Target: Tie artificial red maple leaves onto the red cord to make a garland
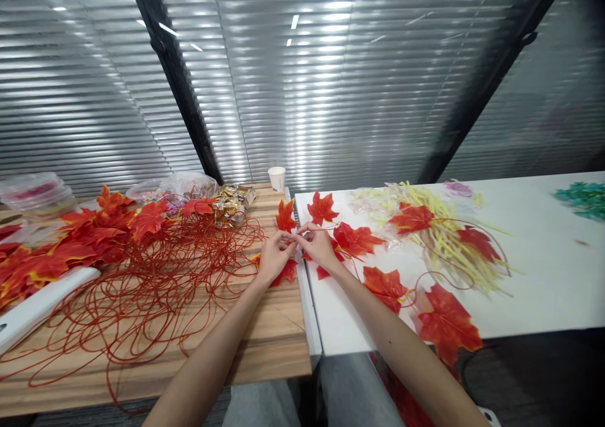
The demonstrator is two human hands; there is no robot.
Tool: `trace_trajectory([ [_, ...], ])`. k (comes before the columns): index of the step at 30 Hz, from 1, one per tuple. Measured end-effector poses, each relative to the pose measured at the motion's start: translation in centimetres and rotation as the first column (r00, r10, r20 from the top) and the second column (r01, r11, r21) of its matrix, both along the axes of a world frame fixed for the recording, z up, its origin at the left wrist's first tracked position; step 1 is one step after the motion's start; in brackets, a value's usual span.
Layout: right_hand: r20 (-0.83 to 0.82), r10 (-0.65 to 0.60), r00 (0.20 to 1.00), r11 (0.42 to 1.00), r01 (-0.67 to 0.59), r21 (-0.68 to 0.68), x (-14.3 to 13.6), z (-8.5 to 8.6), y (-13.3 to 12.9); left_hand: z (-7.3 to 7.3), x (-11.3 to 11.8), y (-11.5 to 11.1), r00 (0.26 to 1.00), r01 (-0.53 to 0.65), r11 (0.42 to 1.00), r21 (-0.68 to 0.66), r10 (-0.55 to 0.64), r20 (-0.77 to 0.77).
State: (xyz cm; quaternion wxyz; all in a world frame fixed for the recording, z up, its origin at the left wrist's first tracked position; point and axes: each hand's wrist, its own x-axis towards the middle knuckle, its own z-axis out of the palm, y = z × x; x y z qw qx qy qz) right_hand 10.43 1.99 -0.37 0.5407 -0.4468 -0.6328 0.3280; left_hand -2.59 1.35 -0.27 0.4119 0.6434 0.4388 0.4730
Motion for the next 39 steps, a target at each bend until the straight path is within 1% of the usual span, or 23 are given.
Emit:
trace_trajectory([
  [7,-0.006,0.005,1.000,1.000,-0.005,-0.006,-0.02,0.22,-0.12,0.14,0.06,-0.08,1.000,0.001,1.000,0.000,-0.001,0.009],
  [13,0.016,0.002,1.000,1.000,-0.002,0.020,0.00,-0.21,0.09,-0.08,0.05,-0.14,1.000,0.010,1.000,0.002,-0.010,-0.017],
  [18,0.023,0.014,1.000,1.000,-0.014,0.021,-0.02,-0.52,0.22,-0.09,0.10,-0.03,1.000,0.018,0.999,-0.029,-0.018,0.016],
  [23,0.018,0.021,1.000,1.000,-0.022,0.013,0.03,-0.37,0.14,-0.13,-0.06,0.12,0.999,0.031,0.998,-0.046,-0.029,0.039],
  [29,0.001,0.017,1.000,0.999,-0.017,0.033,0.02,-0.16,0.08,-0.28,-0.20,0.34,0.993,0.034,0.997,-0.066,-0.026,0.119],
  [39,0.017,-0.016,1.000,1.000,0.016,0.019,0.01,-0.26,0.25,0.37,0.02,0.28,0.968,-0.021,0.995,-0.093,0.044,0.247],
])
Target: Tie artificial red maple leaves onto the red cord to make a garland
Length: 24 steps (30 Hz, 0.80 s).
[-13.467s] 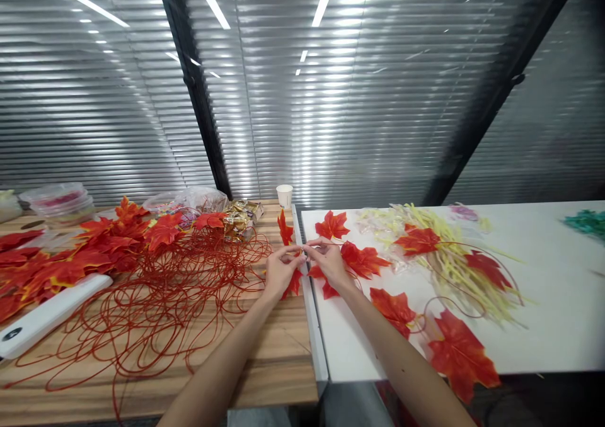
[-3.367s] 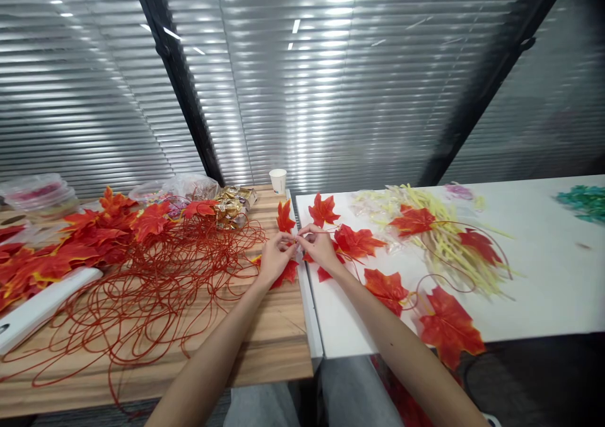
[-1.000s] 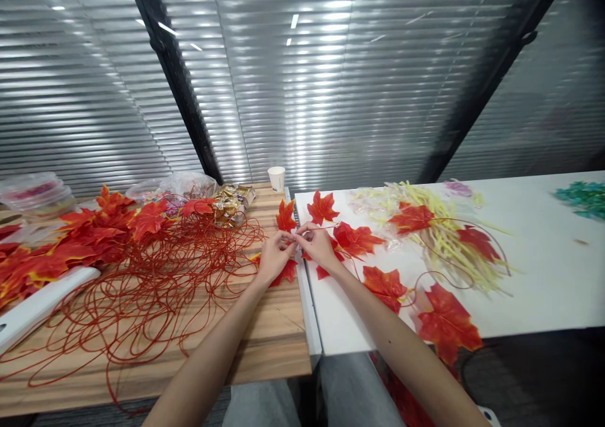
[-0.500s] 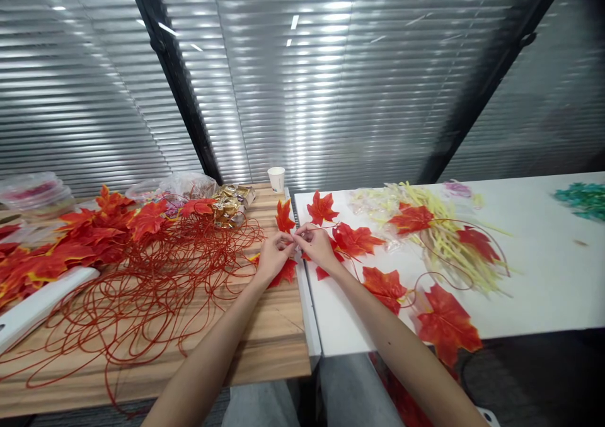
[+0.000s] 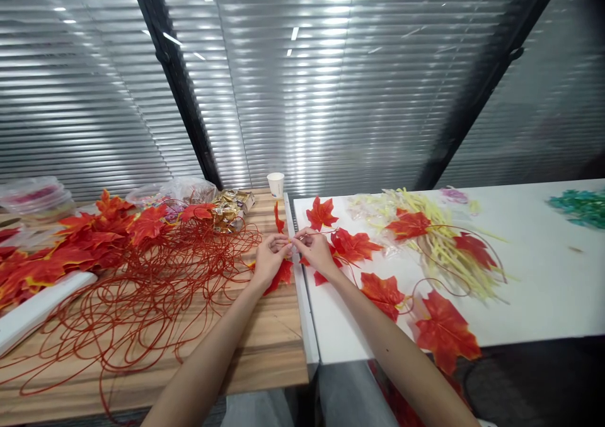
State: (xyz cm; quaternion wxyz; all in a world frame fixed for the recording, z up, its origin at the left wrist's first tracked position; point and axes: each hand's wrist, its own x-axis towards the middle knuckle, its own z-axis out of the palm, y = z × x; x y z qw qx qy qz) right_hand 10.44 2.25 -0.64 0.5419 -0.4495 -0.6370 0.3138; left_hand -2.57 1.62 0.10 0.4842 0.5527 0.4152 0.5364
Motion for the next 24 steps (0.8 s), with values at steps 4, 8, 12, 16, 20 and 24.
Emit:
trace_trajectory([
  [4,0.003,-0.006,1.000,1.000,0.006,0.012,0.02,0.15,-0.04,-0.10,-0.06,0.05,1.000,0.000,1.000,-0.004,0.000,-0.007],
  [8,-0.071,0.036,0.997,0.999,-0.037,-0.003,-0.04,0.31,-0.06,-0.21,-0.10,0.08,1.000,0.015,1.000,-0.017,-0.015,-0.019],
  [12,-0.144,0.065,0.987,0.998,-0.068,-0.016,-0.15,0.35,-0.02,-0.24,-0.07,0.10,1.000,0.010,1.000,-0.027,-0.010,0.003],
  [16,-0.166,0.071,0.983,0.997,-0.076,-0.022,-0.22,0.27,0.05,-0.27,-0.05,0.11,1.000,0.020,0.999,-0.030,-0.020,0.006],
  [20,-0.173,0.080,0.982,0.996,-0.088,-0.036,-0.25,0.11,0.13,-0.36,-0.04,0.12,1.000,0.027,0.999,-0.033,-0.026,0.014],
  [24,-0.182,0.081,0.980,0.996,-0.087,-0.029,-0.25,-0.01,0.16,-0.56,-0.07,0.24,0.999,0.037,0.999,-0.038,-0.036,0.019],
])
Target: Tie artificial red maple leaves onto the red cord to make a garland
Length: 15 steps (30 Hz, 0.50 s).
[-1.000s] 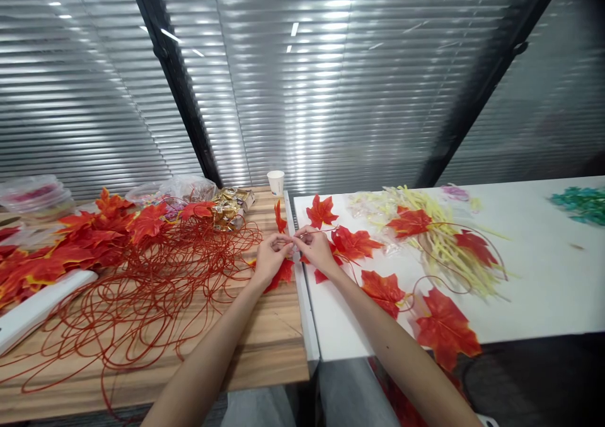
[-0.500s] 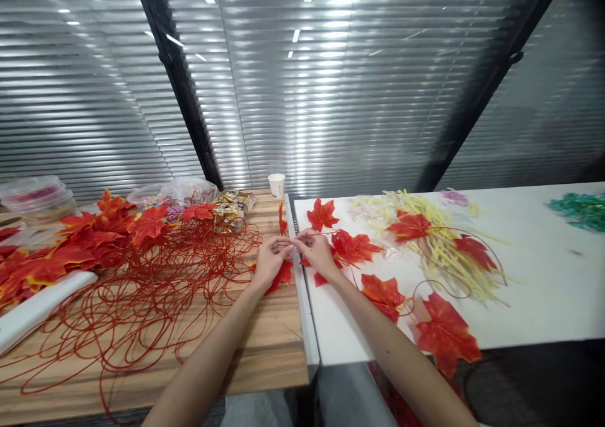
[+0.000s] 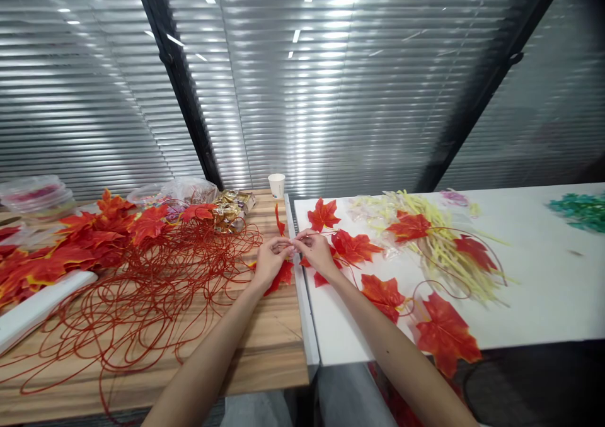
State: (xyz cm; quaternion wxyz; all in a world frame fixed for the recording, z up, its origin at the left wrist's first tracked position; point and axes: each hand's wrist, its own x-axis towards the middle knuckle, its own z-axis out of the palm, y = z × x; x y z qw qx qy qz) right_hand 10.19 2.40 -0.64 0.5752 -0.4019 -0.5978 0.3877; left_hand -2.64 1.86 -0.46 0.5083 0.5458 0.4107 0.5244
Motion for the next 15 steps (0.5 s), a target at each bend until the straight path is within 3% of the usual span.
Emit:
trace_trajectory([
  [15,0.044,0.005,0.999,1.000,-0.006,0.023,0.07,0.04,-0.11,0.33,0.04,-0.29,1.000,-0.012,0.999,-0.036,0.011,-0.015],
])
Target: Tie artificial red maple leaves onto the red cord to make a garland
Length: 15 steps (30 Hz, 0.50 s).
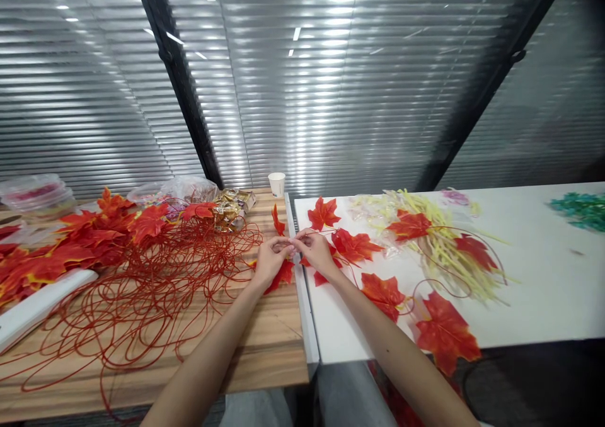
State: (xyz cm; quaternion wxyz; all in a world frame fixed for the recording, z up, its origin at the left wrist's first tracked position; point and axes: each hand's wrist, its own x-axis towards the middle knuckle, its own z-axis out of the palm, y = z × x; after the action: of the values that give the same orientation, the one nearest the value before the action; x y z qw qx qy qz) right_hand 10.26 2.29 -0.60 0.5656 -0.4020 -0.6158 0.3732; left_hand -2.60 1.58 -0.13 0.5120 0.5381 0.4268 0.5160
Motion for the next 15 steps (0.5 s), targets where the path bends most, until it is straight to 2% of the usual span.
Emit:
trace_trajectory([
  [15,0.012,0.033,0.999,0.999,-0.034,0.003,-0.21,-0.11,0.01,-0.46,-0.07,0.37,0.999,-0.024,1.000,0.015,0.025,-0.045],
])
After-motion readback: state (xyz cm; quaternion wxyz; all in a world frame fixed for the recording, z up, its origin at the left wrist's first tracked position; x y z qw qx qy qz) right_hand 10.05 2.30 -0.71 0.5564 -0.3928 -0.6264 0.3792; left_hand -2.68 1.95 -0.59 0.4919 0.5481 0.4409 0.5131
